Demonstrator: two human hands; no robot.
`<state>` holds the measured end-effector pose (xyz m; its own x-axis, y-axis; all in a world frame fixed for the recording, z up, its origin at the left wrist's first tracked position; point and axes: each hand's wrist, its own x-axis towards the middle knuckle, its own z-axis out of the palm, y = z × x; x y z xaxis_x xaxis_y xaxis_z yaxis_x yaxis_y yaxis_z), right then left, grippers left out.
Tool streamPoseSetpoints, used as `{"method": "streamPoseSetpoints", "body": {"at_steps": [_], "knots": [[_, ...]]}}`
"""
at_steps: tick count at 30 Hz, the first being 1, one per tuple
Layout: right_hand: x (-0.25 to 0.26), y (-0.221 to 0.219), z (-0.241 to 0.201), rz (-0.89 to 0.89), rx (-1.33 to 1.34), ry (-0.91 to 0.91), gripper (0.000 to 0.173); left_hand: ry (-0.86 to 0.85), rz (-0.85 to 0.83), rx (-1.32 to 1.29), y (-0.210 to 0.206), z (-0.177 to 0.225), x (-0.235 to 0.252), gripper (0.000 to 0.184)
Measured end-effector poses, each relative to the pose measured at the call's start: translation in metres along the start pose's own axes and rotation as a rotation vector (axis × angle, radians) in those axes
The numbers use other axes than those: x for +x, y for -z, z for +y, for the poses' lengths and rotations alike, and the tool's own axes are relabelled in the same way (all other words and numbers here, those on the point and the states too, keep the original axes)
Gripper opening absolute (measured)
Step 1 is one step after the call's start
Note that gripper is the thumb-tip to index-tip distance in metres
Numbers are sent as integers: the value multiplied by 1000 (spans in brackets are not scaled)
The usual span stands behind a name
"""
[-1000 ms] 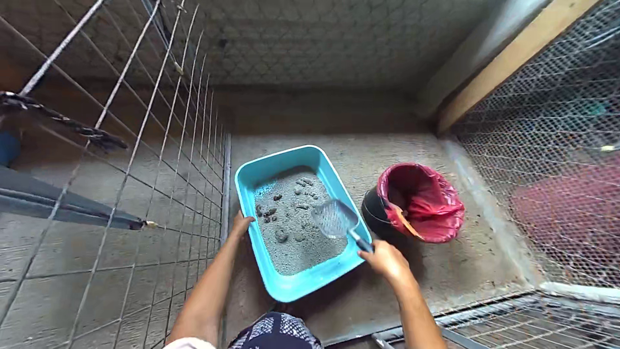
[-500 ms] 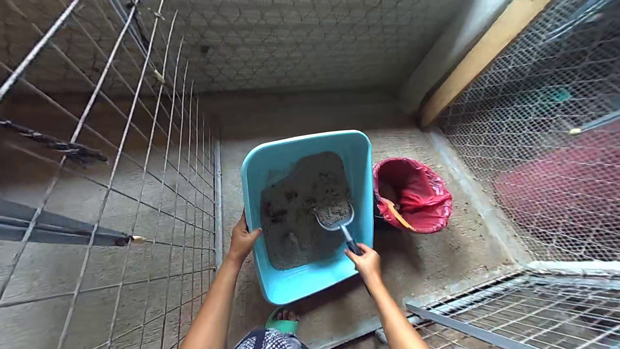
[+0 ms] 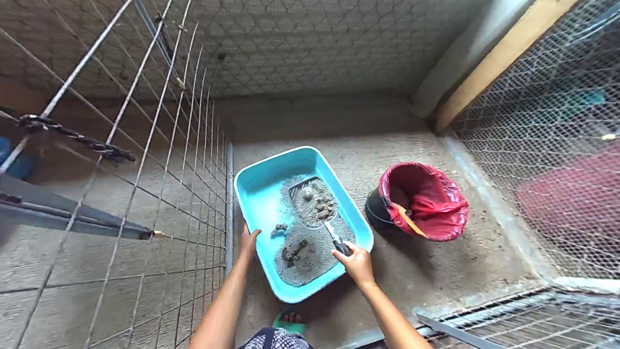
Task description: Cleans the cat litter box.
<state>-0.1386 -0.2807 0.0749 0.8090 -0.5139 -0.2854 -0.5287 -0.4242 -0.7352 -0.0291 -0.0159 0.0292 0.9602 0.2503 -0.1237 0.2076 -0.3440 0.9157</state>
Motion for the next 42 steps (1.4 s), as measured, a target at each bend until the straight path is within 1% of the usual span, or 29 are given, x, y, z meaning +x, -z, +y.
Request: {"method": "streamPoseSetpoints", "body": {"at_steps": [1, 2, 3, 4, 6, 7, 10, 13, 15, 17, 20, 22, 24, 26, 29, 30, 33, 34, 37, 40, 42], "knots": [[1, 4, 5, -11, -41, -8, 42, 49, -70, -140, -11, -36, 6, 57], [0, 4, 7, -4, -55, -22, 42, 214, -173, -211, -14, -52, 10, 61], [-2, 2, 9, -2, -58, -38, 42, 338, -198, -264, -17, -62, 5, 61], [-4, -1, 9, -16, -62, -55, 41, 416, -173, -295, -22, -68, -5, 59], [-3, -3, 11, -82, -98, -76, 38, 472, -128, -326, -26, -68, -23, 56], [-1, -3, 13, -94, -100, -76, 39, 471, -114, -331, -27, -67, -27, 53], [-6, -10, 18, -43, -50, -76, 40, 464, -110, -285, -28, -71, -28, 49], [-5, -7, 10, -135, -120, -123, 42, 445, -100, -248, -28, -64, -26, 48], [-4, -4, 11, -137, -134, -148, 46, 446, -104, -240, -27, -65, -28, 48], [-5, -8, 18, -89, -127, -111, 44, 447, -103, -244, -27, -66, -28, 48], [-2, -2, 21, -127, -172, -85, 44, 450, -105, -252, -29, -69, -26, 48], [-2, 0, 24, -82, -132, -91, 47, 464, -110, -249, -29, -71, -27, 49], [-4, -3, 25, -34, -71, -77, 44, 471, -110, -250, -29, -72, -27, 49], [-2, 0, 23, -66, -107, -53, 42, 470, -108, -243, -30, -71, -24, 49], [-2, 8, 16, -72, -141, -80, 47, 490, -108, -257, -30, -71, -26, 50], [-2, 7, 16, -63, -134, -74, 47, 489, -103, -267, -30, -70, -26, 49], [2, 10, 10, -112, -195, -85, 48, 485, -101, -273, -31, -66, -23, 48], [2, 10, 11, -95, -184, -77, 48, 484, -108, -272, -31, -64, -22, 48], [3, 1, 18, -36, -129, -39, 45, 483, -160, -254, -30, -55, -7, 51], [7, 0, 16, -60, -178, -71, 44, 472, -197, -220, -38, -46, 15, 52], [7, -4, 12, -91, -213, -120, 45, 459, -296, -156, -42, -42, 36, 56]]}}
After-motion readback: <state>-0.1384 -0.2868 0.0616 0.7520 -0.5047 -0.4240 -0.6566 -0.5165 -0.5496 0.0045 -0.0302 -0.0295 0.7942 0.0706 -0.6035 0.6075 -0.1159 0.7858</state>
